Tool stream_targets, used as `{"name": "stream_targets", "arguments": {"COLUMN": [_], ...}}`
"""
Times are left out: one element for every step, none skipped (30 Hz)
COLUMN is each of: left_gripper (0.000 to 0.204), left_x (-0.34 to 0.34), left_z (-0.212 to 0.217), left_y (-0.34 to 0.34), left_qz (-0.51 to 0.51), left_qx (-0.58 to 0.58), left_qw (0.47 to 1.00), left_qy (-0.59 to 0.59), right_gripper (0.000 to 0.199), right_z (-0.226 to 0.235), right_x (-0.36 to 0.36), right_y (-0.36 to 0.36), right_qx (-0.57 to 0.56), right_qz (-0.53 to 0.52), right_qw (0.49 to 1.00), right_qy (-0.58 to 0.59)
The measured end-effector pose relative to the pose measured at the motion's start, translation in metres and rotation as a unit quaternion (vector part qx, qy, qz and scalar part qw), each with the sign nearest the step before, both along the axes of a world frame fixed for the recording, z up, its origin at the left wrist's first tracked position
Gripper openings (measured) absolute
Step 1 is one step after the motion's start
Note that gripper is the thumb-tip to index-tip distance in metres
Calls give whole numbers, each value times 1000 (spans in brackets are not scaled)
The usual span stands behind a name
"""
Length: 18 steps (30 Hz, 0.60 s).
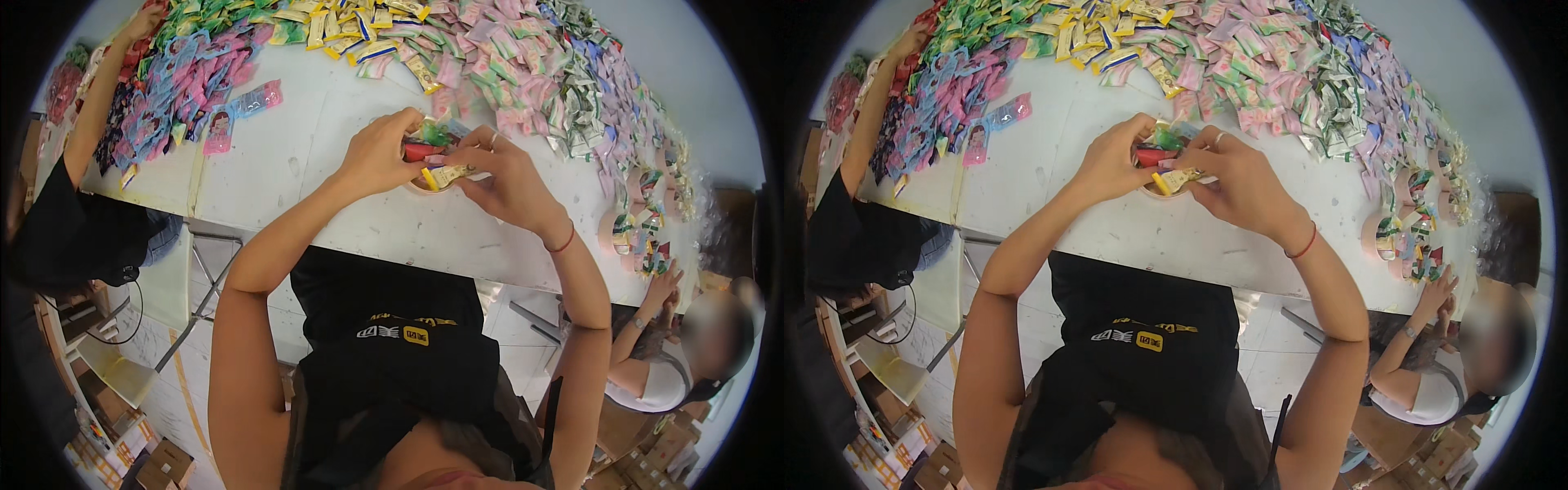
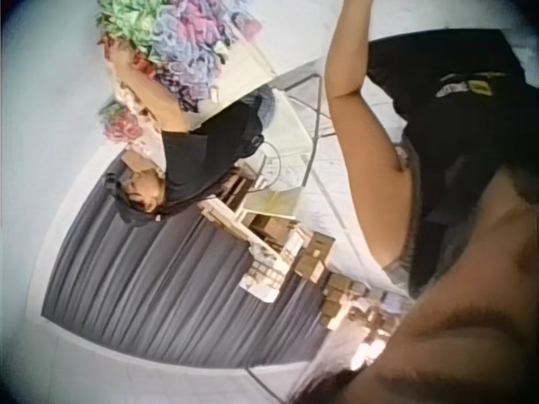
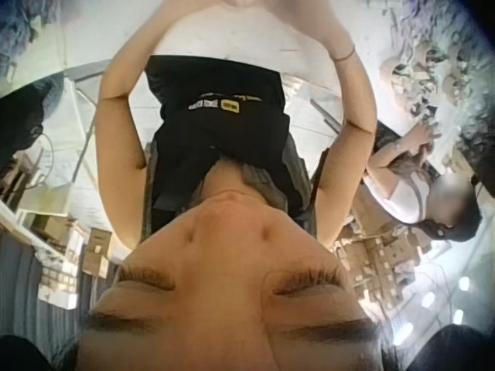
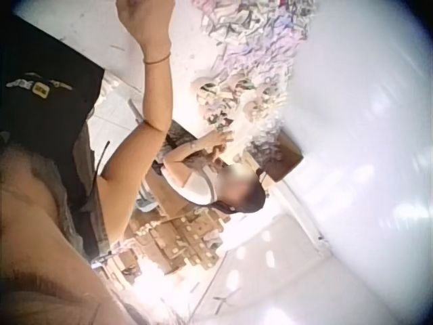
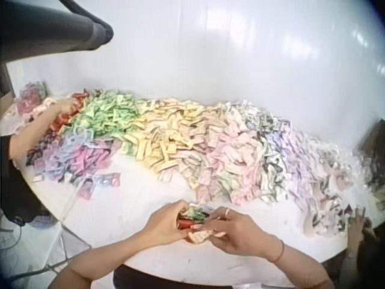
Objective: The person sorts small wrapped candies by color on a white table, picking them up and placing them into a small container. Another person works alongside at the same table, also sorting candies.
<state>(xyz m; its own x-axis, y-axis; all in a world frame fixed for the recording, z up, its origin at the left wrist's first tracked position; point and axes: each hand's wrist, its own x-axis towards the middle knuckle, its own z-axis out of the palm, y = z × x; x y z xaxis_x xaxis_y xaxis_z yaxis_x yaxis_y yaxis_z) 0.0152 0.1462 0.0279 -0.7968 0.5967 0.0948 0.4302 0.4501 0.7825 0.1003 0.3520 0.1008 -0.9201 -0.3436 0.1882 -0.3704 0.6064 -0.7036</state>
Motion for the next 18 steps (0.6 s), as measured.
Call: {"name": "stream_targets", "arguments": {"left_gripper": [53, 53, 56, 60, 63, 69, 74, 80, 82, 84, 86, 86, 86, 86, 85, 85, 84, 82], "left_x": [-1, -2, -3, -5, -7, -8, -9, -9, -9, -10, -10, -9, -5, -2, -1, 0, 1, 3], "left_z": [1, 1, -2, -4, -5, -6, 1, 6, 9, 11, 12, 12, 12, 11, 8, 4, 2, 1], "left_y": [-1, -1, -3, -6, -10, -14, -17, -18, -18, -17, -16, -15, -14, -12, -10, -7, -5, -4], "left_qz": [-6, -12, -30, -46, -63, -87, -113, -137, -147, -152, -158, -137, -120, -103, -92, -81, -71, -55], "left_qx": [2, 4, 26, 47, 69, 72, 77, 82, 79, 79, 78, 66, 51, 36, 38, 40, 41, 38], "left_qw": [1000, 1000, 999, 998, 995, 992, 986, 979, 976, 973, 970, 975, 979, 983, 986, 989, 991, 993], "left_qy": [-8, -16, -20, -23, -27, -62, -96, -130, -143, -156, -170, -161, -154, -147, -134, -118, -102, -97], "right_gripper": [18, 19, 20, 21, 22, 23, 32, 32, 32, 32, 31, 29, 28, 25, 21, 17, 12, 9], "right_z": [-2, -4, -6, -7, -7, -7, -9, -10, -11, -12, -13, -15, -18, -19, -20, -20, -23, -28], "right_x": [-2, -6, -8, -9, -10, -11, -14, -15, -16, -18, -18, -18, -15, -13, -12, -11, -13, -17], "right_y": [-1, -2, -4, -9, -17, -22, -23, -21, -18, -15, -12, -9, -8, -8, -7, -7, -7, -9], "right_qx": [93, 184, 273, 275, 277, 279, 299, 259, 218, 178, 165, 153, 138, 89, 39, -11, -68, -124], "right_qz": [30, 59, 88, 104, 120, 137, 132, 111, 91, 75, 76, 77, 73, 63, 52, 40, 14, -13], "right_qw": [994, 975, 944, 943, 942, 941, 940, 955, 968, 978, 979, 980, 982, 992, 998, 999, 997, 991], "right_qy": [55, 109, 162, 153, 145, 136, 103, 95, 86, 77, 88, 98, 106, 66, 25, -14, 17, 48]}}
